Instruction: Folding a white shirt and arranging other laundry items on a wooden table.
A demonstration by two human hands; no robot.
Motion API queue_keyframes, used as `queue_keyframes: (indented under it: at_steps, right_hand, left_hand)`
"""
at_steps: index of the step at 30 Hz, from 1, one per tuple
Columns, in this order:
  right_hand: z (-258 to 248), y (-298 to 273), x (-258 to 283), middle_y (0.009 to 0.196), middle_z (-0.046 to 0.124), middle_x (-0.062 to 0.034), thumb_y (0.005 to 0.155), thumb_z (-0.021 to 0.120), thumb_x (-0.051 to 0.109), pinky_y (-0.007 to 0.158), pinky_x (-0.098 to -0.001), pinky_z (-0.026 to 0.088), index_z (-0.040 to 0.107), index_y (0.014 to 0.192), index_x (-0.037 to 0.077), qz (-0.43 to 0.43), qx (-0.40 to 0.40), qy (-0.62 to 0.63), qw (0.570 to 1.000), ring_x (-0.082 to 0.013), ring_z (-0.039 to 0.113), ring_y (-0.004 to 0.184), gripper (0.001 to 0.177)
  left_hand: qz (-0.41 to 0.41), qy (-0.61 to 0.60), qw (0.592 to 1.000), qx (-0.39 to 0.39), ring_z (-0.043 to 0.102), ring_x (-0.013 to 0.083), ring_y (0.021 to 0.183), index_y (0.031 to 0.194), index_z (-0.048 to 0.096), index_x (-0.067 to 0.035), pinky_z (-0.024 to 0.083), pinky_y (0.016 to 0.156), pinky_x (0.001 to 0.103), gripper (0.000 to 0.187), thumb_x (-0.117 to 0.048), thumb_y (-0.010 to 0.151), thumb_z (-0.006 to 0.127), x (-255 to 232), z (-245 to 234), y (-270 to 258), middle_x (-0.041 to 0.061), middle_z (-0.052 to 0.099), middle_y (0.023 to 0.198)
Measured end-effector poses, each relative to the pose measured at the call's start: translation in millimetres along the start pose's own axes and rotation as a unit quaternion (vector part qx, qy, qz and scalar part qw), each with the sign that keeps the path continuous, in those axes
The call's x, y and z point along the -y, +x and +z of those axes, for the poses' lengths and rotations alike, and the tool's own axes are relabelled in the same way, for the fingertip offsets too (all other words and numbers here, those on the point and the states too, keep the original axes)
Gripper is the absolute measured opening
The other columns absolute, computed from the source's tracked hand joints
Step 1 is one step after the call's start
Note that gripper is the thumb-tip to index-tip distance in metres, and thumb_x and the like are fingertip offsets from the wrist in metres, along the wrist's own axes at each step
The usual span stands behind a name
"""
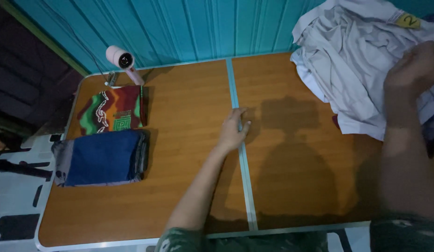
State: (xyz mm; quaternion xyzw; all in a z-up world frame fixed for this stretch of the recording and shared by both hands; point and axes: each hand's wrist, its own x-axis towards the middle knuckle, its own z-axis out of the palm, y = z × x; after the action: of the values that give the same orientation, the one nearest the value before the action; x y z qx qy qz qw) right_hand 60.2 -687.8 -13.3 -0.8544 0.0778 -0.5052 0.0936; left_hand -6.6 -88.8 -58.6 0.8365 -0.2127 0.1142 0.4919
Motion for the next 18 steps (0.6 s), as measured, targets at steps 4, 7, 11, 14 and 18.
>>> queue_keyframes:
  at_steps: [4,7,11,14,18]
  right_hand:
    - [-28.0,-1.3,131.8,0.111,0.055,-0.012,0.113,0.042,0.0,0.095,-0.0367,0.048,0.052,0.113,0.004,-0.126,-0.081,0.014,0.989,-0.0264,0.057,0.099,0.011]
    - [-62.9,-20.2,241.3,0.127,0.057,-0.0178,0.114,0.041,0.009,0.103,-0.0367,0.047,0.048,0.122,0.001,-0.152,-0.042,0.128,0.979,-0.0302,0.059,0.108,0.013]
    - [-82.1,-92.0,367.8,0.104,0.051,-0.0151,0.119,0.045,0.019,0.088,-0.0423,0.048,0.049,0.114,0.002,-0.03,0.249,0.432,0.866,-0.029,0.054,0.097,0.018]
    - [-116.0,-114.1,416.5,0.095,0.054,-0.0094,0.111,0.049,0.02,0.083,-0.0379,0.051,0.054,0.105,0.006,-0.096,0.459,0.461,0.753,-0.0225,0.055,0.088,0.016]
    - [-139.2,-120.6,435.7,0.109,0.07,-0.0078,0.102,0.061,0.022,0.092,-0.036,0.055,0.059,0.111,0.007,-0.092,0.61,0.536,0.576,-0.0193,0.066,0.105,0.018]
  left_hand:
    - [-0.016,-0.006,1.0,-0.001,0.06,0.0401,0.122,0.132,0.059,-0.004,0.052,0.103,0.047,0.041,-0.022,0.096,0.067,8.5,-5.1,1.3,0.021,0.061,0.13]
    - [-0.083,-0.128,0.988,-0.011,0.063,0.0315,0.121,0.134,0.06,-0.005,0.051,0.103,0.045,0.043,-0.03,0.1,0.065,32.7,6.2,2.4,0.017,0.065,0.128]
    - [-0.219,-0.551,0.804,-0.027,0.063,0.0262,0.113,0.139,0.056,-0.004,0.048,0.089,0.044,0.056,-0.046,0.102,0.056,30.1,-1.1,7.3,0.016,0.064,0.131]
    - [-0.276,-0.673,0.687,-0.009,0.068,0.0289,0.111,0.138,0.053,-0.006,0.056,0.089,0.043,0.071,-0.059,0.09,0.056,-17.3,-36.7,6.1,0.016,0.067,0.129]
    - [-0.299,-0.39,0.87,-0.031,0.073,0.0258,0.101,0.135,0.057,0.0,0.061,0.085,0.039,0.056,-0.026,0.088,0.075,18.1,-56.7,-2.5,0.016,0.072,0.121]
